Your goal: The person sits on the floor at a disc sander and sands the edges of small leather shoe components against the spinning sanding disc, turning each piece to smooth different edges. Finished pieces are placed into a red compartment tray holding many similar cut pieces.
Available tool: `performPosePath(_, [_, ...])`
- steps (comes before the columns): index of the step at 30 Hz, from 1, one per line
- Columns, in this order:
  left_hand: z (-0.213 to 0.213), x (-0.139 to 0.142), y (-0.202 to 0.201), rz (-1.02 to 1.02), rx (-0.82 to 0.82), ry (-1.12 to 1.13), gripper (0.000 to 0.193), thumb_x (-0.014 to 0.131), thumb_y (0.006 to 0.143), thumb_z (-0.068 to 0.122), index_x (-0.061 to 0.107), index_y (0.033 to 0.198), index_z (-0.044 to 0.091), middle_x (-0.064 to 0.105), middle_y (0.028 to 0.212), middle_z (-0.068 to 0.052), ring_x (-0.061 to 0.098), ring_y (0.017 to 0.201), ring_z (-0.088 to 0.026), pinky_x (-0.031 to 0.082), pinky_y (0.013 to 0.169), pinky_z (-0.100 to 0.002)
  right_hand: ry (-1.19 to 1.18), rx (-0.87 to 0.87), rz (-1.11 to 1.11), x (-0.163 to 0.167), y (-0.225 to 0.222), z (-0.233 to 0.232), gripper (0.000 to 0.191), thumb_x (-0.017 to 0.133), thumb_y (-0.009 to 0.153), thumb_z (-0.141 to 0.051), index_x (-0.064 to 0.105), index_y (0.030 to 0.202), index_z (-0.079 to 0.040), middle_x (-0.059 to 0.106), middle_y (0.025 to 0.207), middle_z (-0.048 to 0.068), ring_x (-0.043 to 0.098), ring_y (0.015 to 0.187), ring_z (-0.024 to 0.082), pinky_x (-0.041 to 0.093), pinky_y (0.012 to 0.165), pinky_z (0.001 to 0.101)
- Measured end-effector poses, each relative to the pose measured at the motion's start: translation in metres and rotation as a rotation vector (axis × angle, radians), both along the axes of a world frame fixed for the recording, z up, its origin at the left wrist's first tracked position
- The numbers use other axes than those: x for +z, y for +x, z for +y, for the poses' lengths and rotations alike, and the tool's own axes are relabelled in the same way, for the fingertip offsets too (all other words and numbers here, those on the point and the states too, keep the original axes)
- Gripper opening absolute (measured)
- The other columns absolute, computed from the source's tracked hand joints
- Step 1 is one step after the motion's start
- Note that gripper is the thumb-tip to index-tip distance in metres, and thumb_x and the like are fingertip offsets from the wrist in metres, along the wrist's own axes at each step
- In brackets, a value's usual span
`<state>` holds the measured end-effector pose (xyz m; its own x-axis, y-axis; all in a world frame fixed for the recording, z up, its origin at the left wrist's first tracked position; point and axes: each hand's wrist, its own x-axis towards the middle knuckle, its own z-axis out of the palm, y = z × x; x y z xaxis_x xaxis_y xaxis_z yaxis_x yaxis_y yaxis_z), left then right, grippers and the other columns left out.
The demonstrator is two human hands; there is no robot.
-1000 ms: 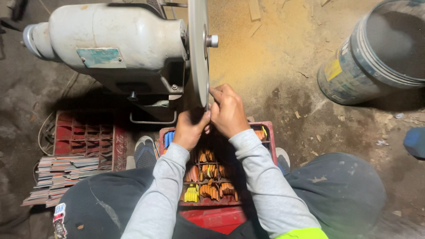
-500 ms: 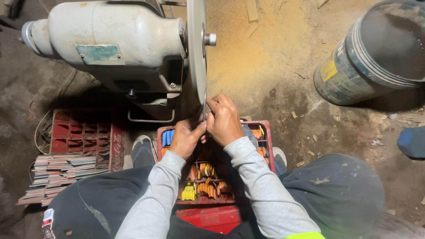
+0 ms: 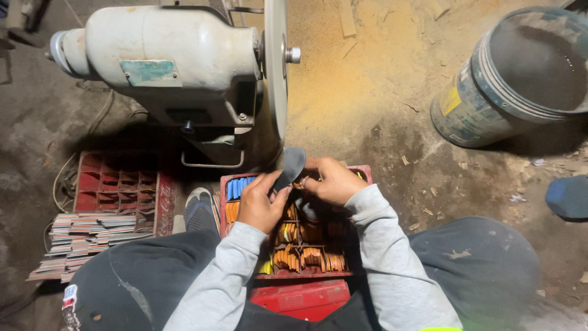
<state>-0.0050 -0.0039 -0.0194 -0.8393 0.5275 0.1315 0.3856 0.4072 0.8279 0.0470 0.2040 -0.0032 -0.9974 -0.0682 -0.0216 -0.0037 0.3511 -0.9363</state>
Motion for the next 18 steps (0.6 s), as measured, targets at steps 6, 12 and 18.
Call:
performPosePath(6, [0.02,-0.021,-0.011,-0.461,-0.06,0.228,0.032,0.079,0.092,0.013,0.075,0.119,-0.002,0.07,0.087,-0.005,0.058,0.072,-0.008,0.05,0.065,-0.027,0.218,-0.353,-0.024,0.01,-0.014,-0.009,0.028,0.062,0.088,-0.008,0.07,0.113,0.003,0.07,0.105,0.022,0.069,0.098,0.038,0.054,0.086,0.0403])
performPosePath(12, [0.035,-0.027,-0.055,-0.718,-0.087,0.472,0.02,0.071,0.098,0.013,0.069,0.104,-0.006,0.065,0.08,-0.004,0.056,0.063,-0.011,0.048,0.059,-0.028,0.338,-0.412,0.321,0.011,-0.051,-0.023,0.045,0.06,0.081,0.002,0.065,0.126,0.006,0.063,0.112,0.025,0.063,0.104,0.042,0.053,0.093,0.0446])
performPosePath(18, [0.041,-0.024,-0.063,-0.864,-0.104,0.585,0.021,0.073,0.097,0.016,0.068,0.101,-0.004,0.063,0.082,-0.003,0.054,0.066,-0.01,0.049,0.059,-0.028,0.409,-0.439,0.34,0.003,-0.066,-0.02,0.047,0.063,0.078,0.002,0.069,0.124,0.005,0.063,0.105,0.024,0.062,0.1,0.042,0.052,0.091,0.0462])
